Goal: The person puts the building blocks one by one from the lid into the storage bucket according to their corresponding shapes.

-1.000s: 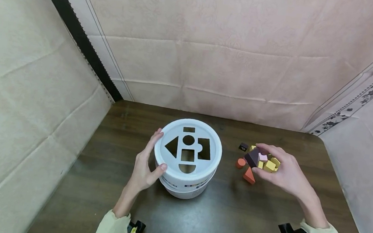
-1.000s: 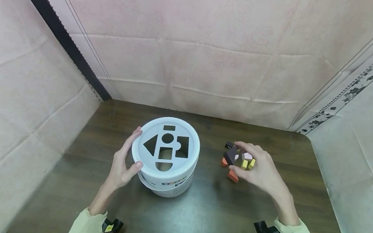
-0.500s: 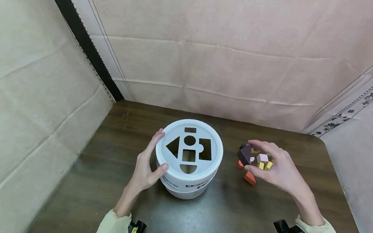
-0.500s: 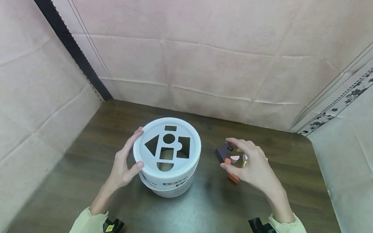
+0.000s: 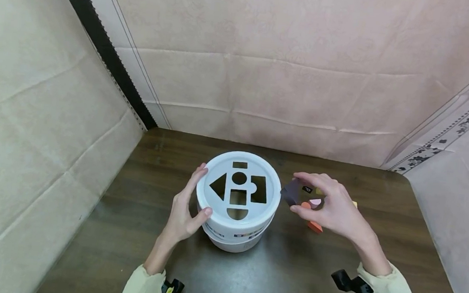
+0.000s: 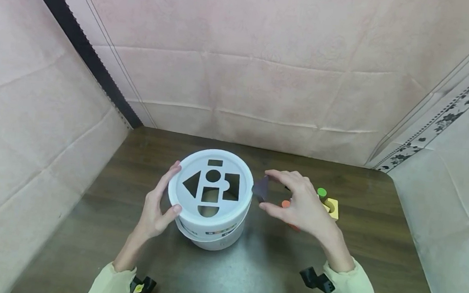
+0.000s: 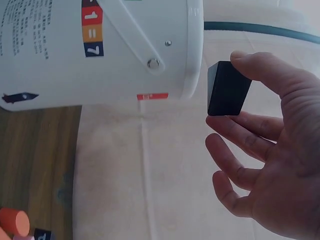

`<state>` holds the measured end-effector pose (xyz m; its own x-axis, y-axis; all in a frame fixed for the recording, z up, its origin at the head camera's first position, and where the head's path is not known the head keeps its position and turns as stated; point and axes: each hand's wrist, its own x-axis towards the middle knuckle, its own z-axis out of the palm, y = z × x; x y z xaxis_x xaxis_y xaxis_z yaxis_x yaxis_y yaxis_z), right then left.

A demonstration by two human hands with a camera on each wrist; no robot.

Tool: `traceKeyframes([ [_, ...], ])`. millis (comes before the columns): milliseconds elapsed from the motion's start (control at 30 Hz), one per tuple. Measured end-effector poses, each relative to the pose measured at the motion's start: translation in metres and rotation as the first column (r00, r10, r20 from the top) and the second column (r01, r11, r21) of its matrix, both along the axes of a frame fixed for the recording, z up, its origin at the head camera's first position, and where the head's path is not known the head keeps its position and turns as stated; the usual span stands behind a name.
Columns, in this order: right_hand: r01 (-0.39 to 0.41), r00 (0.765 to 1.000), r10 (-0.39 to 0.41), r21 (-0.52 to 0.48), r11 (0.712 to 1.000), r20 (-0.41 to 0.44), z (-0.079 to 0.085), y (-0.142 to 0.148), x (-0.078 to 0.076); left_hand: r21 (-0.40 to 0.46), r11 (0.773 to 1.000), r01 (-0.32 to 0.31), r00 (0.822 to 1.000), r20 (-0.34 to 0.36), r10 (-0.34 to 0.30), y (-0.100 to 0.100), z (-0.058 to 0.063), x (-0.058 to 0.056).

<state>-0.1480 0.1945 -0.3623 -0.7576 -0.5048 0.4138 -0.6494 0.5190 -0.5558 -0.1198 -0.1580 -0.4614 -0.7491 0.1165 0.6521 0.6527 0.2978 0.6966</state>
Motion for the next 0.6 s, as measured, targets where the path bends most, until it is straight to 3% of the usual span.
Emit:
traceKeyframes([
  [433, -0.062, 0.998, 0.062, -0.019, 0.998, -0.020, 0.002, -0.032, -0.007, 0.010, 1.000, 0.000, 1.000, 0.002, 0.000, 0.001, 0.000, 0.000],
  [600, -0.055, 0.998, 0.055, 0.001, 0.998, 0.022, 0.004, -0.043, -0.008, 0.007, 1.000, -0.003, 1.000, 0.005, 0.003, 0.001, -0.001, 0.000],
])
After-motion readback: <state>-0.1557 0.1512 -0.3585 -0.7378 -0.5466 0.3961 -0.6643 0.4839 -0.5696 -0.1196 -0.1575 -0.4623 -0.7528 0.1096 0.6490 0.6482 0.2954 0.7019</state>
